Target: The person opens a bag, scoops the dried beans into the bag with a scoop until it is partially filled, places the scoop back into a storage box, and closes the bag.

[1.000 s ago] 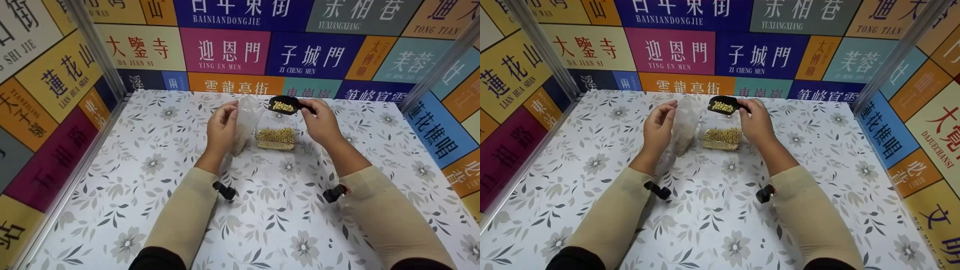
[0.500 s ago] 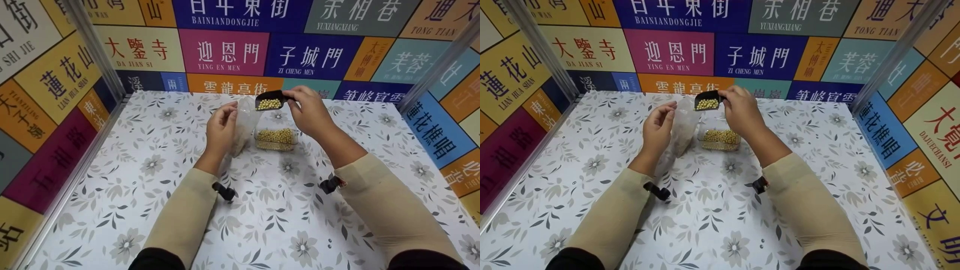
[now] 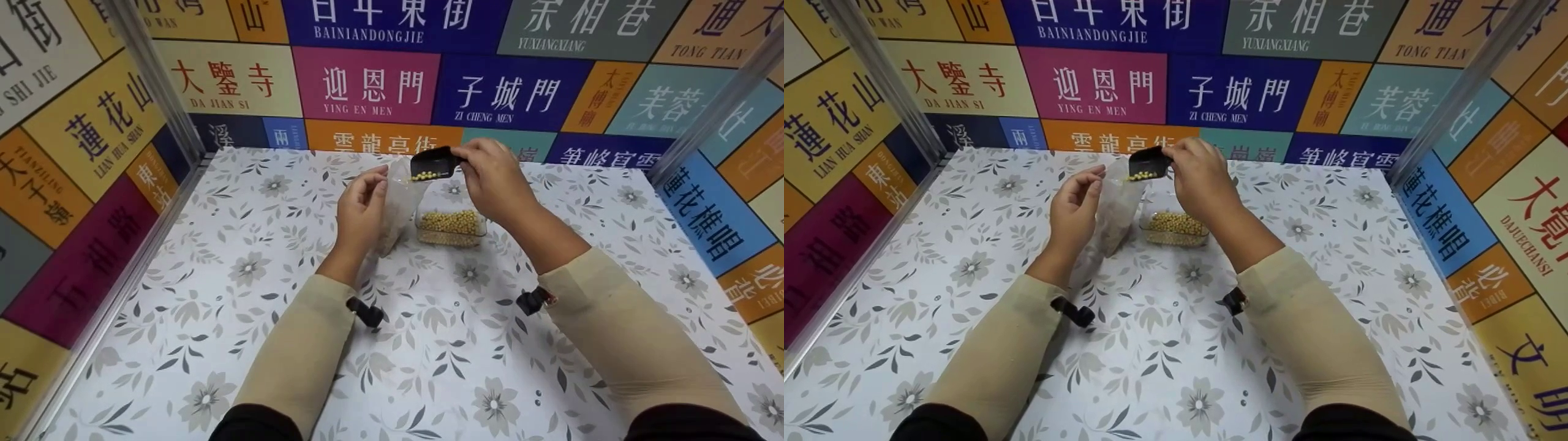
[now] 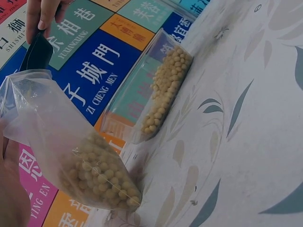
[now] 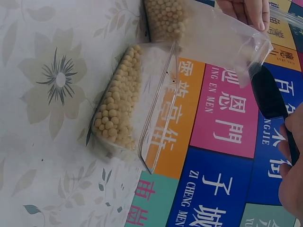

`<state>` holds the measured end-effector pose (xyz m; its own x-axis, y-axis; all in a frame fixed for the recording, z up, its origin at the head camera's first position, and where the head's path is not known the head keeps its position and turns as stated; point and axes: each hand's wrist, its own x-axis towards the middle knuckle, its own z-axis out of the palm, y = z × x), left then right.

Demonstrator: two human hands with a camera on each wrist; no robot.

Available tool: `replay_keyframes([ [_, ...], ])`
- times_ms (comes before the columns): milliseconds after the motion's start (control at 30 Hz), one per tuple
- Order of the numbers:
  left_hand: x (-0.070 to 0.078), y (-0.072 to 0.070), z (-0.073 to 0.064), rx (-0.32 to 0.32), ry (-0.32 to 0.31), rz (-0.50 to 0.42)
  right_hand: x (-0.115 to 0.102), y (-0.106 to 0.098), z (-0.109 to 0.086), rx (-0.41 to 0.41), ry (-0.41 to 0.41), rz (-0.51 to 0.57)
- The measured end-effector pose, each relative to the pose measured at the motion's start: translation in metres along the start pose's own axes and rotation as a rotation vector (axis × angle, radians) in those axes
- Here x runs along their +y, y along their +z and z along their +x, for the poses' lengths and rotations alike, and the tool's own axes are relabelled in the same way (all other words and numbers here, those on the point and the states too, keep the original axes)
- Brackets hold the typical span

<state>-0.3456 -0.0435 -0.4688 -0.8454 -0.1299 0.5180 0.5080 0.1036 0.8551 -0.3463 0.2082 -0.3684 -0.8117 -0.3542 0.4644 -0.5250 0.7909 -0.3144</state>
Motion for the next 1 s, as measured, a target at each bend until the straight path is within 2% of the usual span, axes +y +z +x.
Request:
replay_keyframes([
  [167,0.000,0.001,0.000,0.012,-0.002,-0.005,0.001,0.001,-0.002,0.071,-0.062,-0.010],
  [533,0.001,0.000,0.000,0.009,-0.016,-0.007,0.007,-0.002,-0.009,0.102,-0.080,0.005],
  [633,0.002,0.000,0.000,0.005,-0.022,-0.001,0.013,-0.003,-0.012,0.107,-0.049,0.023],
  [867,0.000,0.001,0.000,0.005,-0.016,-0.018,0.030,-0.009,-0.030,0.066,0.090,0.084],
  [1000,0.001,0.003,-0.001,0.017,-0.010,-0.005,0.042,-0.005,-0.044,0.019,0.134,0.067],
])
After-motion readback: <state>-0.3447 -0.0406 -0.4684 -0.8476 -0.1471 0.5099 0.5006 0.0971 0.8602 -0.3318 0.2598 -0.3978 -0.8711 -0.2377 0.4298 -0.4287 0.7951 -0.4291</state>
